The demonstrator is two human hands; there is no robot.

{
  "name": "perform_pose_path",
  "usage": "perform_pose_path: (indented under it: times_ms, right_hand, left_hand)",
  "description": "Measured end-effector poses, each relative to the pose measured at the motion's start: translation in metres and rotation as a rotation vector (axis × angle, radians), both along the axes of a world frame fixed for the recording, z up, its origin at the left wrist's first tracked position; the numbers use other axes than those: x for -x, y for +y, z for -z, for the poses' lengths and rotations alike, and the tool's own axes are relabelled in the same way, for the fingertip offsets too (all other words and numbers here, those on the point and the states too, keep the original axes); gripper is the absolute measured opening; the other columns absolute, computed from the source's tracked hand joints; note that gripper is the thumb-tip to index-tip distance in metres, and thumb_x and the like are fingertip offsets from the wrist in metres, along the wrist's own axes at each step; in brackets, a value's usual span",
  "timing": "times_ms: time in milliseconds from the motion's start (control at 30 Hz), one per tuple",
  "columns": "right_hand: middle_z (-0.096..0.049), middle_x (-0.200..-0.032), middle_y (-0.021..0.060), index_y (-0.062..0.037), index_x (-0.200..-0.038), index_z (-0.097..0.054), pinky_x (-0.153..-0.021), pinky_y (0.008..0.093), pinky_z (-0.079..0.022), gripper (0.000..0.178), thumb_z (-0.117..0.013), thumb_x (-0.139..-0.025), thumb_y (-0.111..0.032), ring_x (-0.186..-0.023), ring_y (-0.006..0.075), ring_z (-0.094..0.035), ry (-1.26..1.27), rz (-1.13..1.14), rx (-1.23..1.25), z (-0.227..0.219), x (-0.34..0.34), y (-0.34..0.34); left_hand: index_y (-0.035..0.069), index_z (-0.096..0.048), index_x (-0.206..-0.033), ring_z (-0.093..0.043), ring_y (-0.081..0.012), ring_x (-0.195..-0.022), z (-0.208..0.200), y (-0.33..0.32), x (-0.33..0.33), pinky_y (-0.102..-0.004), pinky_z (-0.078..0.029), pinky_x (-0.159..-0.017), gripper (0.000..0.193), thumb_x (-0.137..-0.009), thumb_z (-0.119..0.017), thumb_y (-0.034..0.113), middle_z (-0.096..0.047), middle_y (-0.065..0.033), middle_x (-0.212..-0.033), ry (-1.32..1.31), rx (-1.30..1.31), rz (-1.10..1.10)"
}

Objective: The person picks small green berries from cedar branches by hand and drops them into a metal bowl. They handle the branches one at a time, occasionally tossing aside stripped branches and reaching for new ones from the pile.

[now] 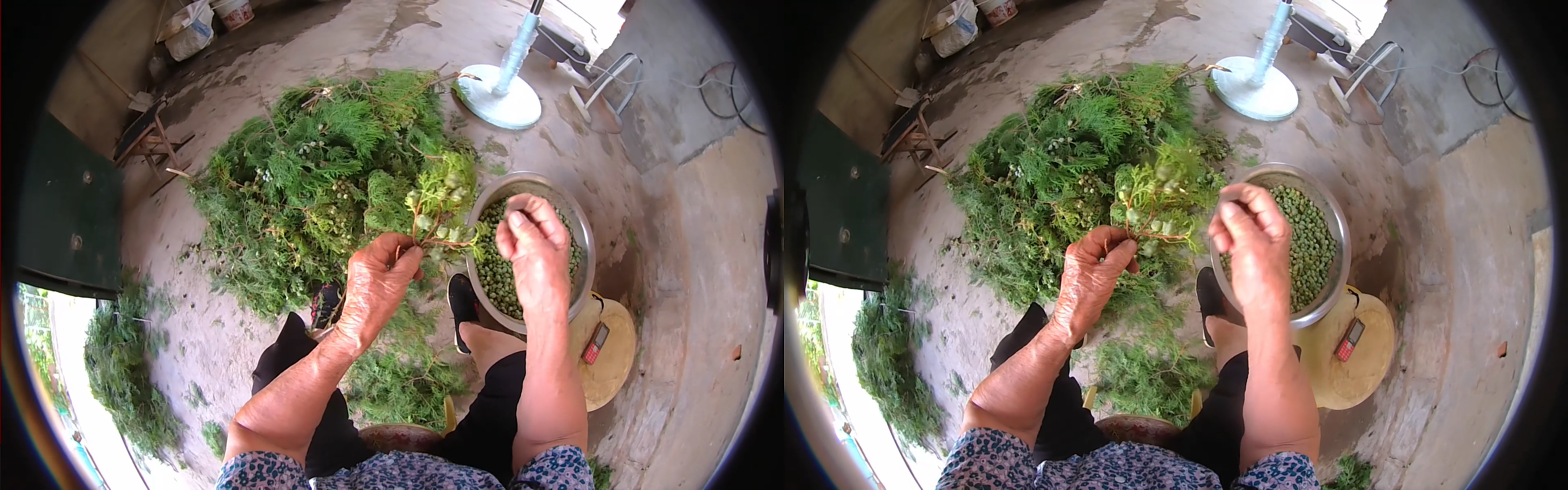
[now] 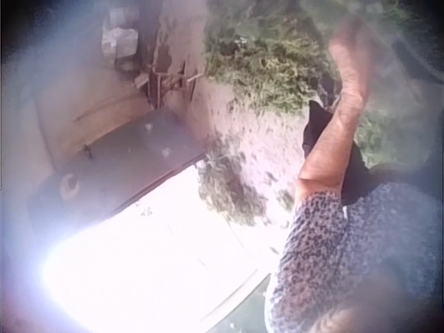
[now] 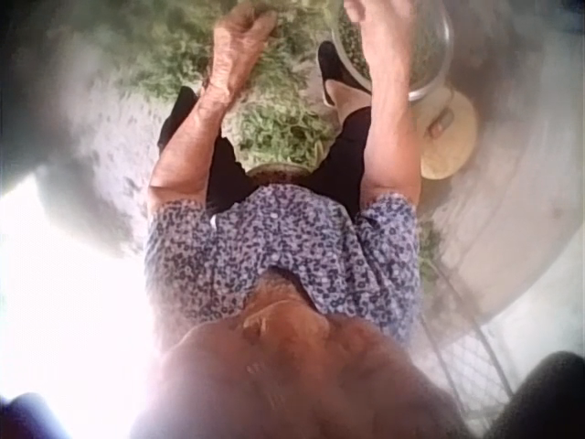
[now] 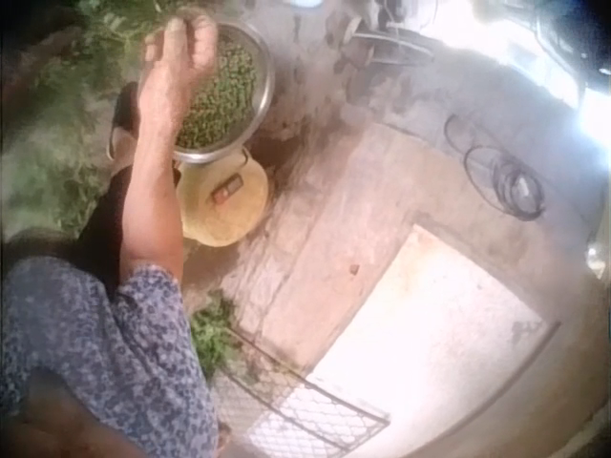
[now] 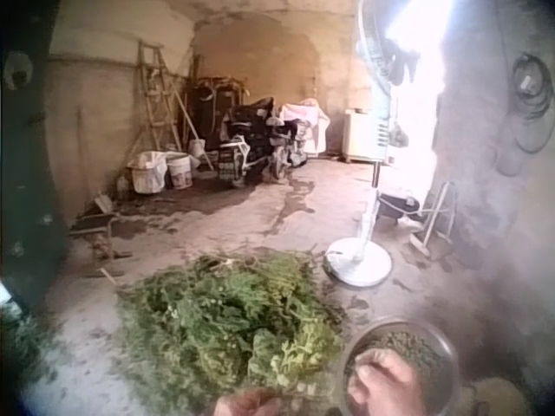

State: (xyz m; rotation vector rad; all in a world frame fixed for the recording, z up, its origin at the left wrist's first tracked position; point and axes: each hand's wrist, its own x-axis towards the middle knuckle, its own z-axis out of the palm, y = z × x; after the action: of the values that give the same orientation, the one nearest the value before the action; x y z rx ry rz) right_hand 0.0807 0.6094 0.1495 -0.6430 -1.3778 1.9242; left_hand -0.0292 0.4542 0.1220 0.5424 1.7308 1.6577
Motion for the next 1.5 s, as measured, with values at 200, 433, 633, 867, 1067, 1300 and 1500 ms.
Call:
perform_pose_path:
  times_ms: [200, 433, 633, 867, 1067, 1300, 1500]
  right_hand:
    - [-0.057, -0.077, 0.0072, 0.0005, -0.092, -0.061, -0.053, 0.0243, -0.044, 0.021, -0.068, -0.074, -0.009, -0.06, 0.0139, -0.054, -0.346, 0.005, -0.745, 0.009, 0.019, -0.041]
    - [-0.056, -0.084, 0.0116, -0.0002, -0.093, -0.06, -0.064, 0.0305, -0.047, 0.027, -0.071, -0.07, -0.011, -0.072, 0.021, -0.059, -0.382, -0.008, -0.639, 0.007, 0.027, -0.038]
    - [-0.056, -0.084, 0.0089, 0.0002, -0.088, -0.058, -0.066, 0.0287, -0.048, 0.023, -0.07, -0.07, -0.008, -0.076, 0.0188, -0.059, -0.373, -0.102, -0.673, 0.006, 0.031, -0.042]
    - [-0.053, -0.07, 0.0008, -0.0019, -0.088, -0.055, -0.045, 0.0197, -0.034, 0.012, -0.062, -0.079, -0.002, -0.052, 0.0067, -0.046, -0.054, -0.181, 0.278, 0.01, 0.034, -0.038]
    - [-0.055, -0.071, 0.0013, -0.0028, -0.088, -0.056, -0.044, 0.0203, -0.034, 0.009, -0.06, -0.081, -0.006, -0.052, 0.0083, -0.047, 0.224, -0.132, 0.446, 0.018, 0.029, -0.031]
    - [-0.054, -0.092, 0.0131, -0.0008, -0.095, -0.049, -0.052, 0.028, -0.048, 0.014, -0.051, -0.083, -0.007, -0.072, 0.0213, -0.056, 0.312, -0.328, 0.48, 0.0, 0.019, -0.03]
    - [-0.054, -0.07, 0.0012, -0.0053, -0.087, -0.051, -0.042, 0.0196, -0.04, 0.015, -0.062, -0.082, -0.014, -0.05, 0.0077, -0.05, 0.02, -0.256, 0.484, 0.005, 0.03, -0.065]
  left_hand:
    - [0.002, -0.059, -0.088, -0.054, -0.0076, -0.065, -0.002, -0.003, 0.0, -0.0232, -0.043, -0.061, 0.009, -0.083, -0.056, 0.009, -0.059, -0.0018, -0.07, 0.161, 0.079, -0.032]
    - [0.001, -0.059, -0.088, -0.053, -0.0071, -0.064, -0.006, -0.006, 0.002, -0.0231, -0.043, -0.061, 0.01, -0.083, -0.055, 0.009, -0.059, -0.0016, -0.07, 0.109, 0.047, -0.017]
    - [0.001, -0.061, -0.09, -0.048, -0.0057, -0.059, -0.007, -0.007, 0.006, -0.021, -0.04, -0.056, 0.015, -0.084, -0.059, 0.015, -0.055, 0.0011, -0.065, 0.104, 0.085, -0.012]
    - [0.001, -0.064, -0.079, -0.04, -0.0043, -0.051, -0.005, -0.005, 0.006, -0.0207, -0.033, -0.048, 0.016, -0.083, -0.06, 0.016, -0.048, 0.0035, -0.055, -0.188, -0.106, -0.023]
    - [0.001, -0.063, -0.08, -0.041, -0.0049, -0.051, -0.009, -0.006, 0.007, -0.0213, -0.033, -0.049, 0.015, -0.083, -0.06, 0.015, -0.05, 0.0027, -0.056, -0.203, -0.129, -0.102]
    - [0.003, -0.063, -0.079, -0.046, -0.0055, -0.055, -0.003, -0.008, 0.015, -0.0213, -0.037, -0.055, 0.013, -0.083, -0.06, 0.015, -0.055, 0.0013, -0.061, -0.272, -0.189, -0.225]
    - [0.002, -0.064, -0.077, -0.046, -0.0054, -0.059, -0.005, -0.004, 0.011, -0.0207, -0.037, -0.056, 0.015, -0.084, -0.06, 0.015, -0.059, -0.0003, -0.066, -0.281, -0.197, -0.3]
